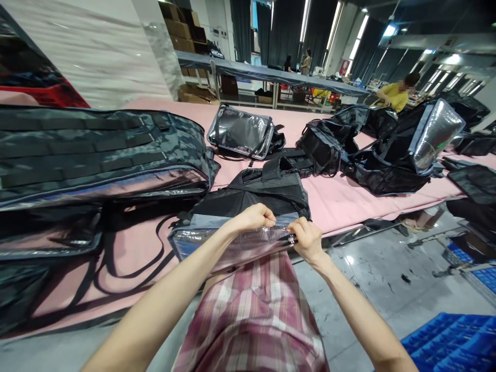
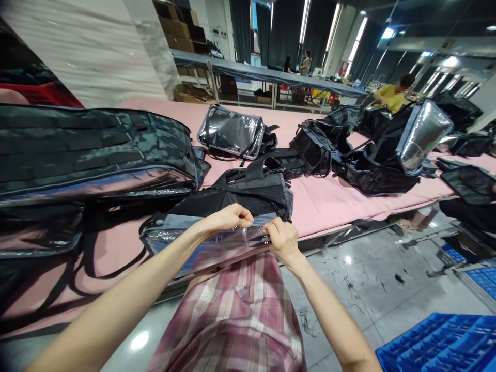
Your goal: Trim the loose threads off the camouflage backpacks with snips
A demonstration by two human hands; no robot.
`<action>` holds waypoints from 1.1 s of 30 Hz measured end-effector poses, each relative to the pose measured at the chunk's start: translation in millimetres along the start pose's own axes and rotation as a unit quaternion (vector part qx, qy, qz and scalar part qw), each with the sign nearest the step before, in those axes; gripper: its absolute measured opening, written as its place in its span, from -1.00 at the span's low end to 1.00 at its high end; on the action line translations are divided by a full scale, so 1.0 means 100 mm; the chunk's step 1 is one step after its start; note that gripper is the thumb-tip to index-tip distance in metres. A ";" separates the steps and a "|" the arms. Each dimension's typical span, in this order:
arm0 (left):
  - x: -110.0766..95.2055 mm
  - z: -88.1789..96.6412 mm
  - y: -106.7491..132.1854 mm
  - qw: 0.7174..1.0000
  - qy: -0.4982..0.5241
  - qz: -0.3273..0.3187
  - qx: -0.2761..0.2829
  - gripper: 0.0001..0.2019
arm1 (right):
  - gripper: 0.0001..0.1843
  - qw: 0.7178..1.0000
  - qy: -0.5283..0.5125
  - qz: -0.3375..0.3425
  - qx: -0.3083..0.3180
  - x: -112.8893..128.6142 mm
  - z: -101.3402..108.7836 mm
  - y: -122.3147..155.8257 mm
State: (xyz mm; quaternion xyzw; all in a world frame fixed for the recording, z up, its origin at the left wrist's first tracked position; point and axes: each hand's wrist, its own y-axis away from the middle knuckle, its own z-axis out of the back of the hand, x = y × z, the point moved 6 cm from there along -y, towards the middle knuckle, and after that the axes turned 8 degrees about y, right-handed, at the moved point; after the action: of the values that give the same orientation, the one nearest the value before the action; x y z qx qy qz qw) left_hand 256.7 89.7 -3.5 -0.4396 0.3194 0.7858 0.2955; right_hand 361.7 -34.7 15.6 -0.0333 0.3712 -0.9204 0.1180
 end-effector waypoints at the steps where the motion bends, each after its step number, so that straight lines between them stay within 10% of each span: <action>1: 0.01 0.01 0.00 1.000 0.000 -0.002 -0.001 -0.81 | -0.77 0.998 -0.054 0.007 0.042 0.01 0.01 0.03; 5: 0.02 0.03 -0.03 1.000 -0.023 -0.006 -0.002 -0.82 | -0.86 0.956 -0.214 0.054 0.195 0.09 0.07 0.16; 9: -0.08 0.01 0.00 0.996 -0.089 -0.020 -0.014 -0.83 | -0.79 0.984 -0.084 -0.093 0.124 -0.20 0.07 0.02; 14: -0.19 -0.16 0.59 0.920 -0.268 -0.180 -0.222 -0.75 | -0.82 0.987 0.005 -0.132 0.095 -0.34 -0.11 -0.16; 17: 0.14 -0.58 1.01 0.916 -0.333 -0.212 -0.063 -0.82 | -0.82 0.986 0.007 -0.142 0.088 -0.43 -0.17 -0.19; 19: 0.40 -0.55 1.29 0.921 -0.340 -0.181 -0.054 -0.77 | -0.79 0.985 0.009 -0.145 0.094 -0.47 -0.18 -0.20; 21: 0.55 -0.31 1.51 0.924 -0.338 -0.154 -0.091 -0.78 | -0.76 0.984 0.013 -0.150 0.100 -0.49 -0.18 -0.20; 27: 0.75 1.00 1.75 0.871 -0.132 -0.104 -0.461 -0.80 | -0.70 0.982 0.028 -0.155 0.104 -0.52 -0.20 -0.22; 33: 1.03 1.16 1.60 0.900 0.009 -0.077 -0.429 -0.80 | -0.73 0.983 -0.011 -0.114 0.143 -0.50 -0.11 -0.18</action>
State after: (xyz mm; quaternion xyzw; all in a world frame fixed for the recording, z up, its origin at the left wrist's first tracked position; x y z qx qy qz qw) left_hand 33.6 97.4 -8.2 -0.5540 -0.0805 0.8176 0.1347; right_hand 405.2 -2.6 22.0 -0.0686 0.2285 -0.9709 0.0198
